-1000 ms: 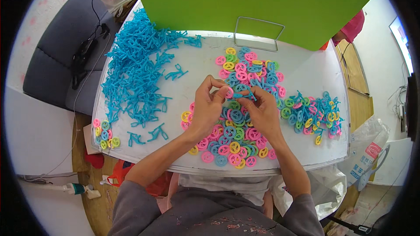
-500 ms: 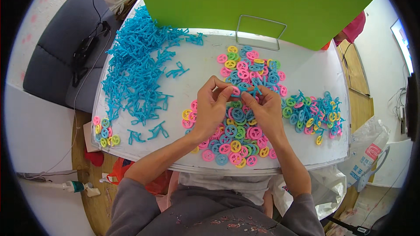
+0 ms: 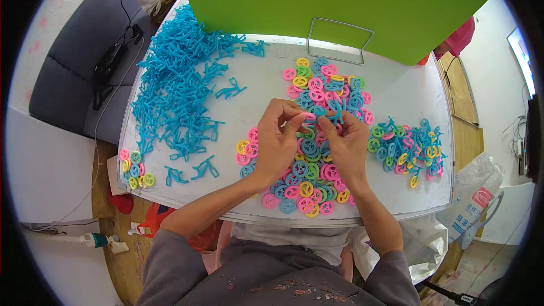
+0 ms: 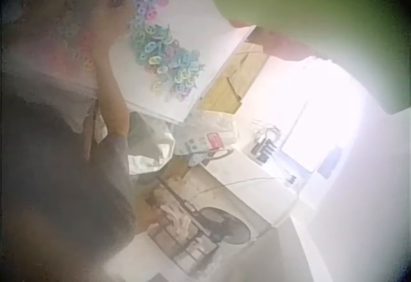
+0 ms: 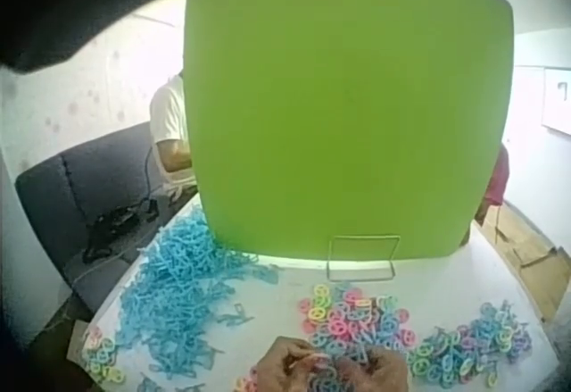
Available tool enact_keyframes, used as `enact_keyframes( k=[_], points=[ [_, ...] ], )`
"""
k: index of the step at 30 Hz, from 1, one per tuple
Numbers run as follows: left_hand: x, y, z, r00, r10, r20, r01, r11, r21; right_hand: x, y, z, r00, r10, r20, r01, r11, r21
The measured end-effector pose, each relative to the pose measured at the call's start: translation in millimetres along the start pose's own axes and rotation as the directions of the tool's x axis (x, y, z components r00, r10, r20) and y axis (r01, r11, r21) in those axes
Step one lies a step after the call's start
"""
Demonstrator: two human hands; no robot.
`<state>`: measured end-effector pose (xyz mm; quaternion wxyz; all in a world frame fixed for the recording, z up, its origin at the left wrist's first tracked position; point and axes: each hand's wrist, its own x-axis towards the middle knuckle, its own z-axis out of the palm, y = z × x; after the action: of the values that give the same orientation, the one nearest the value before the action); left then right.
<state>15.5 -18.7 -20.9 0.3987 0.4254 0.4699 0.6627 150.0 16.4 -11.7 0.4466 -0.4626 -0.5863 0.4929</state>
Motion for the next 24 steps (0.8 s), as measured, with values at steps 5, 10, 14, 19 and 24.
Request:
enact_keyframes(
  k=[5,10,14,19,24],
  points=[
    [5.0,0.4,-2.6,0.999,0.040,0.019,-0.040,0.999,0.034,-0.6,-5.1,-0.3,0.995,-0.096,-0.009,0.093,0.981,-0.173],
    [13.2,-5.9,-10.0,0.983,-0.086,0.163,0.069,0.992,0.106,12.4,-9.0,-22.0,0.989,-0.003,0.150,0.029,0.986,-0.166],
    [7.5,11.5,-2.8,0.958,-0.190,0.214,0.152,0.971,0.184,19.5,-19.6,-58.2,0.988,-0.033,0.152,0.074,0.959,-0.274],
    [-2.7,9.4,-5.0,0.792,0.274,0.545,-0.565,0.667,0.485,9.5,-22.8,-164.5,0.974,-0.053,-0.218,-0.092,0.791,-0.604],
    [-46.6,26.9,22.0,0.482,0.177,0.858,-0.713,0.648,0.267,5.7,8.8,-205.5,0.943,-0.173,-0.286,-0.173,0.480,-0.860]
  ],
)
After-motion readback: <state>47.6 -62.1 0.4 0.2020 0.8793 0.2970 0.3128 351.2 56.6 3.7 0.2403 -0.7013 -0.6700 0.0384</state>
